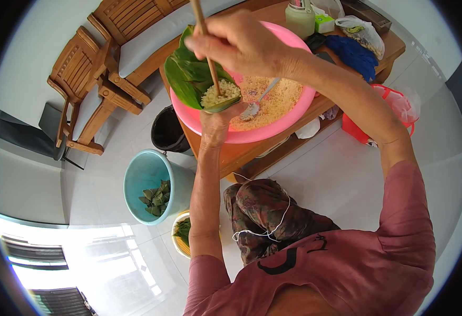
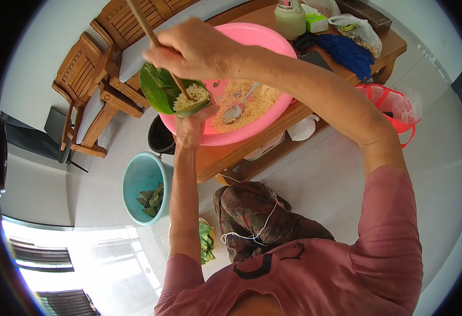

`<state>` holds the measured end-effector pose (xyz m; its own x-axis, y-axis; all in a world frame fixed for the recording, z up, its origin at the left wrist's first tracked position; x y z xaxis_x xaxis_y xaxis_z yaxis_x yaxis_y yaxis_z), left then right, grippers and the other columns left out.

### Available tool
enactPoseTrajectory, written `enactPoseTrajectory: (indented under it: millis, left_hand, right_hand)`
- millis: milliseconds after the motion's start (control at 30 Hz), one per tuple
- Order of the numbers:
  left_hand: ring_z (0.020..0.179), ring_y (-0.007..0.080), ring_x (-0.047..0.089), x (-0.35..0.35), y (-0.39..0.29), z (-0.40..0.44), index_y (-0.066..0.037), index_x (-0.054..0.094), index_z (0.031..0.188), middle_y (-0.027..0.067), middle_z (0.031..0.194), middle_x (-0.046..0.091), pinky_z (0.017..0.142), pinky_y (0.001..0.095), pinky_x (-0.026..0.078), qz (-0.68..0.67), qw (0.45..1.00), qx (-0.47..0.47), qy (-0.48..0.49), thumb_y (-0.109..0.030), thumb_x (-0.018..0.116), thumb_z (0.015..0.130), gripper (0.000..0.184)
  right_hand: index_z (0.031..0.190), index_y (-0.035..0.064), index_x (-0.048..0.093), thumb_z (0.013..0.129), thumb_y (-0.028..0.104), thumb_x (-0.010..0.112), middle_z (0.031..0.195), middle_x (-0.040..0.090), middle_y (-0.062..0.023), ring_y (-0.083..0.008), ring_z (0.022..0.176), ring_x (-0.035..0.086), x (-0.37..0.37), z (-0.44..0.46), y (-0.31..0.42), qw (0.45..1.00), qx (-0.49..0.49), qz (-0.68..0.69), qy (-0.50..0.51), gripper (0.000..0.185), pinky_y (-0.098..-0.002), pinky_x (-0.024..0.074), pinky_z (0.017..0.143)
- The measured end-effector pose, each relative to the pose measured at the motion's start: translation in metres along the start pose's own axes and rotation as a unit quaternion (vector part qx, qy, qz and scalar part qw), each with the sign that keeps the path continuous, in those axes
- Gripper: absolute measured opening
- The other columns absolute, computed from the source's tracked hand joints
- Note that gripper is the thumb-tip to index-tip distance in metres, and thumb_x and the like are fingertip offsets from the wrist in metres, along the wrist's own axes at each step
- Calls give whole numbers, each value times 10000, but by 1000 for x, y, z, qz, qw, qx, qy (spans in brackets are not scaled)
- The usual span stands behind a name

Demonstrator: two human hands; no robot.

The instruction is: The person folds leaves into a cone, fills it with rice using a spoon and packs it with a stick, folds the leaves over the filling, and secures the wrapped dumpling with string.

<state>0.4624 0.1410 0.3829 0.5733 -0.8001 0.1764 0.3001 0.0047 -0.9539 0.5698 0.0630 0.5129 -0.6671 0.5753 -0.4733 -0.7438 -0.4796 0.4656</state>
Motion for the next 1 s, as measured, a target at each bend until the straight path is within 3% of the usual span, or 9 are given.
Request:
enactPoseTrajectory:
  millis: [100, 200, 233, 333, 433, 567, 667, 833, 1000]
  left_hand:
    - [775, 121, 545, 2, -2, -2, -40, 589, 919, 9, 851, 592, 703, 259, 444, 0, 1000, -5, 4, -23, 731, 604, 346]
    - [751, 120, 544, 4, -3, -4, -41, 590, 904, 9, 834, 591, 687, 256, 444, 8, 1000, 5, -5, -28, 731, 606, 330]
    - [744, 119, 544, 9, -7, -6, -42, 591, 898, 9, 828, 591, 680, 256, 444, 12, 1000, 7, -15, -31, 731, 607, 322]
    - [737, 117, 543, 6, -6, -4, -45, 593, 890, 8, 821, 587, 670, 259, 445, 28, 1000, -8, -8, -35, 729, 609, 313]
    - [739, 116, 543, 5, -5, -2, -44, 592, 895, 4, 818, 583, 669, 261, 447, 22, 1000, -5, 10, -37, 728, 609, 317]
    - [745, 115, 542, 3, -2, 0, -43, 590, 895, -1, 814, 577, 668, 260, 447, 14, 1000, 7, 6, -30, 726, 610, 316]
    - [751, 115, 542, 9, -6, -4, -41, 587, 879, 3, 811, 577, 668, 258, 445, -4, 1000, 5, -2, -31, 723, 614, 298]
    - [761, 130, 549, 5, -3, -1, -31, 571, 936, 4, 825, 578, 691, 261, 448, -14, 1000, 8, 4, -1, 711, 614, 353]
    - [756, 131, 542, 5, -4, -1, -39, 553, 965, 16, 847, 572, 708, 262, 449, -23, 1000, 9, 5, 36, 699, 600, 400]
  right_hand:
    - [656, -16, 555, 860, 274, 537, 469, 526, -104, -200, 411, 525, -7, 8, 2, 997, -35, -35, -59, 355, -319, 394, 419]
    - [663, -13, 557, 864, 271, 533, 470, 519, -110, -210, 411, 525, 18, -13, -17, 998, 27, 14, 58, 348, -322, 395, 421]
    - [804, -9, 592, 894, 231, 514, 577, 573, -58, -110, 490, 528, 20, -17, -20, 995, 36, -24, 91, 269, -261, 410, 462]
    - [691, -14, 571, 861, 248, 534, 471, 510, -126, -218, 412, 523, 13, -10, -14, 997, 32, 9, 73, 315, -322, 390, 419]
    - [696, -16, 576, 858, 239, 538, 467, 510, -119, -211, 405, 517, -7, 5, 13, 998, -54, -16, -38, 304, -320, 384, 413]
    - [739, -11, 593, 860, 254, 546, 491, 534, -109, -200, 447, 549, 12, -10, 9, 997, 14, 26, 78, 295, -324, 411, 456]
    - [835, -17, 589, 891, 229, 523, 603, 580, -71, -113, 525, 550, 21, -23, 1, 986, 80, -3, 143, 261, -266, 431, 490]
    - [696, -7, 588, 870, 263, 518, 492, 543, -113, -219, 436, 549, -8, 2, 14, 998, -23, 20, -56, 329, -325, 408, 427]
    - [700, 0, 577, 878, 253, 519, 487, 509, -90, -181, 436, 497, -2, -16, -4, 1000, 19, -17, 5, 315, -313, 377, 440]
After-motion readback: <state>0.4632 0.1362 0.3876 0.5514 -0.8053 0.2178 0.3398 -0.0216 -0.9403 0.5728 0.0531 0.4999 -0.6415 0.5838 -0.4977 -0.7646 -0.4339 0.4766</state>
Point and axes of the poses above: each hand's wrist, its own z-axis towards the middle knuckle, its own x-axis out of the palm, y = z × x, the point moved 2 cm from there along z, towards the middle knuckle
